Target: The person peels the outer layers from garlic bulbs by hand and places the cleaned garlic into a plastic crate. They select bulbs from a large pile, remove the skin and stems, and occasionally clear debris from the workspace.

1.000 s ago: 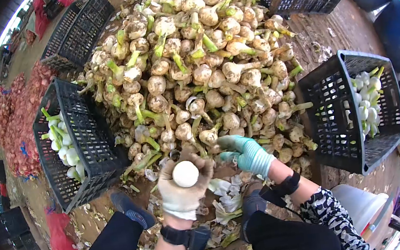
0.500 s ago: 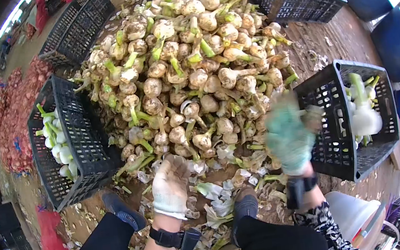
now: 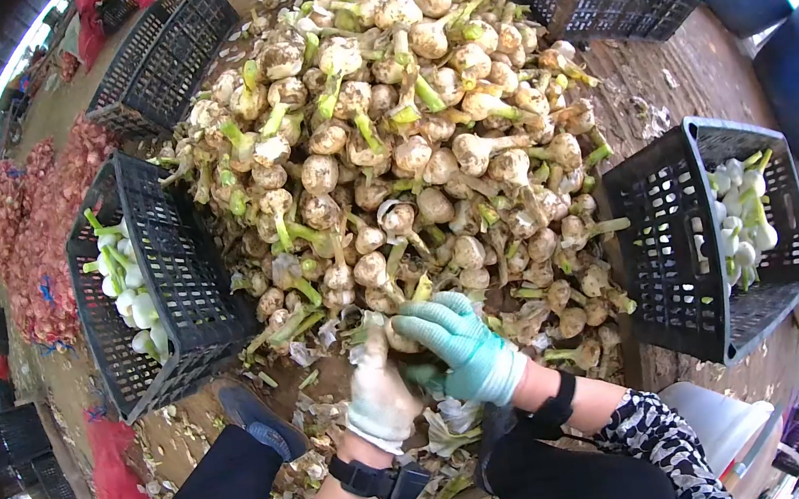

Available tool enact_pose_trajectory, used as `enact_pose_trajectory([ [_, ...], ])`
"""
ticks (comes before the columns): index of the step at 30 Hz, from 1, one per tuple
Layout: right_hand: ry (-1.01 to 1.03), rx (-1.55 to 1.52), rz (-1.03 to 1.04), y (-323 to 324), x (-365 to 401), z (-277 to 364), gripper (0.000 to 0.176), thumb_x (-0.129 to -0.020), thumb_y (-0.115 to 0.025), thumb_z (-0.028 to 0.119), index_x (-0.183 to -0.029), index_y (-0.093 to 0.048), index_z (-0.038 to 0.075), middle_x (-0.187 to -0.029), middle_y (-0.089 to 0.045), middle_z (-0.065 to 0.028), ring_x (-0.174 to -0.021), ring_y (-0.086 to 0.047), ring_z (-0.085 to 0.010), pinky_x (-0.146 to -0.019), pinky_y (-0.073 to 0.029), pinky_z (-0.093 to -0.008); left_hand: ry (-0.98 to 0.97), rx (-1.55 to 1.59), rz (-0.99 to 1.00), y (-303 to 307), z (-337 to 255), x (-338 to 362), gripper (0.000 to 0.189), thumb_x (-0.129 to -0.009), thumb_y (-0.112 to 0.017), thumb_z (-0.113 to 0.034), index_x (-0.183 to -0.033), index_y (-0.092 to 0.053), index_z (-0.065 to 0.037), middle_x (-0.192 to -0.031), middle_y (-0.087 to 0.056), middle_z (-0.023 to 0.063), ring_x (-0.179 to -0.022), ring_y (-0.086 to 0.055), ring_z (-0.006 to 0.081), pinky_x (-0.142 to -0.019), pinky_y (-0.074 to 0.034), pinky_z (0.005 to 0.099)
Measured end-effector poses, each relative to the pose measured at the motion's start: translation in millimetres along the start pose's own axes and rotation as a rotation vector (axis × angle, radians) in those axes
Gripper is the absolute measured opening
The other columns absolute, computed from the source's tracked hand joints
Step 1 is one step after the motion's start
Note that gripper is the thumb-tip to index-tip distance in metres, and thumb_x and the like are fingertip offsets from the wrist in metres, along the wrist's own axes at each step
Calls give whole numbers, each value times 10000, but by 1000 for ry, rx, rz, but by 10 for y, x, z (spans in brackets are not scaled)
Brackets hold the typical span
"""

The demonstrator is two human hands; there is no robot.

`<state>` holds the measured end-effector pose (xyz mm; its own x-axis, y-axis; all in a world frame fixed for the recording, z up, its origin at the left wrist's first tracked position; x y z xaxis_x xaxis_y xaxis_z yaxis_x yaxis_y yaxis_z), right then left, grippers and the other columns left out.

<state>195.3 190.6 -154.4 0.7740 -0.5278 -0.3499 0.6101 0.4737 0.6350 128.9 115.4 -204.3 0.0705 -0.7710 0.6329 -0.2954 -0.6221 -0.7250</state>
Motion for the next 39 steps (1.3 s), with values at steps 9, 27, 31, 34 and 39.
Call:
enact_pose_trajectory([
  [9, -795, -1137, 41, -212, 206, -386, 215, -866, -647, 149, -1015, -562, 20, -905, -606, -11, -771, -534, -49, -656, -450, -166, -887, -1309, -57, -187, -378, 276, 688, -709, -772, -129, -1301, -444, -7, -1233, -546, 133, -1111, -537, 226, -949, -416, 311],
  [27, -896, -1060, -126, 2, 279, -410, 218, -860, -654, 134, -1039, -596, 25, -812, -593, 51, -669, -493, -9, -561, -408, -160, -930, -1395, 15, -349, -309, 300, 784, -709, -786, -236, -1355, -391, -32, -1305, -515, 118, -1123, -546, 207, -926, -443, 303],
  [31, -939, -1146, -110, -12, 369, -433, 170, -853, -644, 94, -999, -605, 16, -783, -586, 35, -671, -498, -25, -567, -416, -179, -919, -1272, 60, -342, -271, 279, 749, -745, -758, -235, -1349, -383, 1, -1275, -532, 117, -1103, -553, 210, -923, -444, 301],
  [34, -761, -830, -131, -25, 413, -540, 184, -840, -634, 29, -1021, -602, 17, -841, -604, 28, -700, -513, -36, -632, -445, -197, -585, -765, 46, -226, -256, 115, 703, -781, -717, -199, -1347, -368, 30, -1226, -550, 124, -1077, -565, 228, -922, -449, 320],
  [39, -782, -1042, -112, -31, 401, -488, 206, -833, -640, 7, -1033, -595, 11, -839, -611, 13, -679, -517, -49, -627, -445, -196, -281, -176, 124, -115, -105, -61, 443, -961, -457, -217, -1322, -388, 31, -1171, -548, 102, -1025, -550, 180, -891, -456, 342],
])
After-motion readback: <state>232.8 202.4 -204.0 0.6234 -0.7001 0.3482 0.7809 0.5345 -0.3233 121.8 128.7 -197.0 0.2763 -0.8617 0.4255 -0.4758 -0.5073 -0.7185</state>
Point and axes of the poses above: each hand's wrist, its own x-axis away from the middle knuckle, its own y-axis out of the back of the hand, z = x × y, the point moved 7 cm from there along -x, towards the middle knuckle
